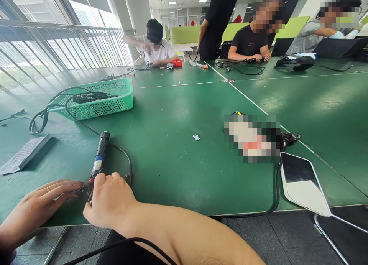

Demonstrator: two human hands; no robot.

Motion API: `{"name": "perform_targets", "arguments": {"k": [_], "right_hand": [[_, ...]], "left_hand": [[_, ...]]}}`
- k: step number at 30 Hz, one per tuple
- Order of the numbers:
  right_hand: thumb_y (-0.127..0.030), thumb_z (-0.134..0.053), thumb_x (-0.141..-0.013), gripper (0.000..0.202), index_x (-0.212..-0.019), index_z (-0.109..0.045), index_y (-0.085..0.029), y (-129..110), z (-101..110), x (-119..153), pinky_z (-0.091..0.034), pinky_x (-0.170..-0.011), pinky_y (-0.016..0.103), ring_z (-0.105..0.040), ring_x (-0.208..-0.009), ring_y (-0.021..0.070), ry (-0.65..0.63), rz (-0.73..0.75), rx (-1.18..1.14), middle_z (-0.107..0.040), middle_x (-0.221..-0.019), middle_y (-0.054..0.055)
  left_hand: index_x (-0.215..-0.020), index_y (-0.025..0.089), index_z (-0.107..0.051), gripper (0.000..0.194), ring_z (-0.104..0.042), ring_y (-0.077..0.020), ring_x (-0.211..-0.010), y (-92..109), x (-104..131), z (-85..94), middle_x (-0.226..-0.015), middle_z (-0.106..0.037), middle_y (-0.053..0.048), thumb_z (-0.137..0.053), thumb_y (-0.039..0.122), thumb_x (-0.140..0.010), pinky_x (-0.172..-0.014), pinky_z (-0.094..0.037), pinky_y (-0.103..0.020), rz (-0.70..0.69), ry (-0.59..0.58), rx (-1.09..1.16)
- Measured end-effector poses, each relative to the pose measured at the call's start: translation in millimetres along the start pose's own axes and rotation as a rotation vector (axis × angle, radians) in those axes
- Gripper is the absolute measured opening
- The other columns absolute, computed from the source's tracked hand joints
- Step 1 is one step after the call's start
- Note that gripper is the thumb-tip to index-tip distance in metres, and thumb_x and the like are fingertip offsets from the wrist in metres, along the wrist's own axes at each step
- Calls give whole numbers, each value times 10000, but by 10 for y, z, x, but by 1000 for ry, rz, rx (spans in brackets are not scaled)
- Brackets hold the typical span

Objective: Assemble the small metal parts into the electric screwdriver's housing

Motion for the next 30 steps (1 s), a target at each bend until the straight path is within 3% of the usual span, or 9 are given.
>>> {"name": "perform_targets", "arguments": {"k": [9,19,30], "right_hand": [[-319,-599,-750,398,-1069,-502,-101,5,-11,3,-510,-689,365,-531,-828,250,4,1,-5,-613,-915,97],[-317,-605,-742,397,-1063,-502,-107,1,-2,7,-510,-694,361,-534,-828,248,-1,-4,-4,-612,-911,93],[-322,-611,-737,404,-1066,-507,-113,13,-4,3,-515,-704,364,-538,-842,251,-10,-17,-22,-617,-917,95]], "left_hand": [[-773,247,-721,411,-706,-130,-683,-109,-45,38,-805,-753,1,-497,586,-834,-729,-554,-191,115,60,63],[-818,259,-737,398,-707,-150,-685,-286,14,-40,-811,-753,12,-545,606,-774,-715,-559,-212,281,26,74],[-876,315,-756,376,-706,-166,-817,-366,78,-154,-909,-750,20,-522,600,-801,-809,-545,-238,251,-73,118]]}}
Point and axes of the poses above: each hand's wrist, its own x-axis away from the middle knuckle, its own z-axis out of the back of the hand, y = z × x, the point moved 9 cm from there along -x, towards the middle knuckle
